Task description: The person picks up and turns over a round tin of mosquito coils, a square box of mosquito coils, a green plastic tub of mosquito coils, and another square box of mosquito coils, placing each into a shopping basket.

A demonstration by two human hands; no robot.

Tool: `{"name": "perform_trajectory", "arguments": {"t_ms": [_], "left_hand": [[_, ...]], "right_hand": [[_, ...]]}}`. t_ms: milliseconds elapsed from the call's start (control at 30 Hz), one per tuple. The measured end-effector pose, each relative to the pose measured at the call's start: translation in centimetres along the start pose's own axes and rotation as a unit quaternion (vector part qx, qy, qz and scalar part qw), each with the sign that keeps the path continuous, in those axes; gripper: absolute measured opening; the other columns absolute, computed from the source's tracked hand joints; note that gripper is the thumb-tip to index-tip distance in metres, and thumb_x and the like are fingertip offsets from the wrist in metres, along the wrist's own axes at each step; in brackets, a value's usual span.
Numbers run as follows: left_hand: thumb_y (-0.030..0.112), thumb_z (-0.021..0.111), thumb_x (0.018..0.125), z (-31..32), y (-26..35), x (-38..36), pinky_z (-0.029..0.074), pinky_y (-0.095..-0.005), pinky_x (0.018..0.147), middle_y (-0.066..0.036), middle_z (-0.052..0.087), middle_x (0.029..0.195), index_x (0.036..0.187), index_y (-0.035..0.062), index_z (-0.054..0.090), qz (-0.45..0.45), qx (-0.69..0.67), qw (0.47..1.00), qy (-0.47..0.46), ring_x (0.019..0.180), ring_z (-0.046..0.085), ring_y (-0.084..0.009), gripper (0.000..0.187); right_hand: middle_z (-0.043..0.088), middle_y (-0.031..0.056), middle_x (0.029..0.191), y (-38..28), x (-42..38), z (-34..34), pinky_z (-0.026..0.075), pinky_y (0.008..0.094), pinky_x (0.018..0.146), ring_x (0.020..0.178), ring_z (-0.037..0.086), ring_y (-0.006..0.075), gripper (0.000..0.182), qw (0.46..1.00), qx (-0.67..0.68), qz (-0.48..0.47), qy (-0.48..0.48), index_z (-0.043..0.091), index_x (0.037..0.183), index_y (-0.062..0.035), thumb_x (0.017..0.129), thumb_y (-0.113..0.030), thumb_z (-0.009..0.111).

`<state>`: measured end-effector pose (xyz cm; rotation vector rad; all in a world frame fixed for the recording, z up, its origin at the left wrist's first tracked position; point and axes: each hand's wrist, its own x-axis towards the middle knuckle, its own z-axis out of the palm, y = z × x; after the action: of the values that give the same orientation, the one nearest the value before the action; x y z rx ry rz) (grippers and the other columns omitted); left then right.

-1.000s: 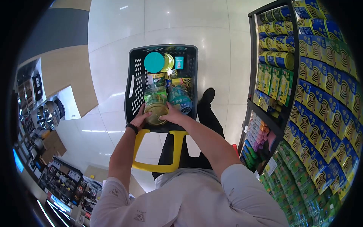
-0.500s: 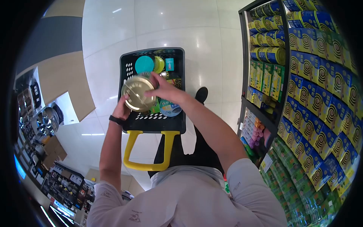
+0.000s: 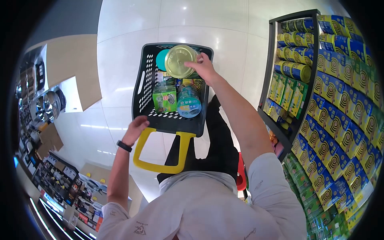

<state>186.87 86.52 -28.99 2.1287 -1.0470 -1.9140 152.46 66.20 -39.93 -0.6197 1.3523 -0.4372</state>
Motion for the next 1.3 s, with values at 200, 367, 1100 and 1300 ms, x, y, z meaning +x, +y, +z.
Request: {"name": "perform_trajectory", "arguments": {"t_ms": [200, 367, 1100, 1300], "left_hand": [[0.032, 0.073, 0.085, 1.5, -1.8, 6.7, 0.048, -0.0335, 0.095, -0.019, 0.064, 0.119, 0.124, -0.0061, 0.057, 0.02, 0.099, 0.995, 0.023, 0.11, 0.062, -0.0247, 0.057], [0.027, 0.075, 0.082, 1.6, -2.9, 15.8, 0.048, -0.036, 0.095, -0.02, 0.064, 0.121, 0.13, -0.0061, 0.051, -0.03, -0.064, 0.996, 0.051, 0.11, 0.062, -0.026, 0.063], [0.019, 0.088, 0.062, 2.7, -2.4, 18.2, 0.04, -0.0387, 0.106, -0.022, 0.045, 0.127, 0.139, 0.0007, 0.035, 0.099, 0.197, 0.974, 0.059, 0.122, 0.044, -0.035, 0.095], [0.013, 0.084, 0.063, -1.3, 3.5, 7.2, 0.041, -0.0411, 0.103, -0.018, 0.045, 0.121, 0.132, 0.0013, 0.043, 0.233, 0.202, 0.937, 0.163, 0.118, 0.045, -0.0339, 0.081]], "right_hand": [[0.05, 0.0191, 0.136, 5.3, 1.6, 1.8, 0.043, 0.0367, 0.105, 0.126, 0.051, 0.0288, 0.113, 0.98, -0.177, -0.019, 0.094, 0.018, 0.15, 0.01, 0.068, -0.028, 0.087], [0.046, 0.0228, 0.137, 6.9, 0.6, 1.9, 0.037, 0.0435, 0.111, 0.131, 0.042, 0.0358, 0.105, 0.979, -0.185, -0.06, 0.052, 0.037, 0.145, -0.0041, 0.06, -0.037, 0.087], [0.038, 0.0262, 0.139, 7.7, 4.3, 2.7, 0.041, 0.0456, 0.107, 0.13, 0.043, 0.0431, 0.117, 0.929, -0.363, -0.007, 0.075, 0.026, 0.15, -0.0074, 0.057, -0.044, 0.087], [0.037, 0.0265, 0.141, 9.8, 6.7, 3.0, 0.04, 0.0447, 0.11, 0.132, 0.042, 0.0415, 0.119, 0.944, -0.326, 0.009, 0.051, 0.025, 0.151, -0.0078, 0.057, -0.044, 0.088]]}}
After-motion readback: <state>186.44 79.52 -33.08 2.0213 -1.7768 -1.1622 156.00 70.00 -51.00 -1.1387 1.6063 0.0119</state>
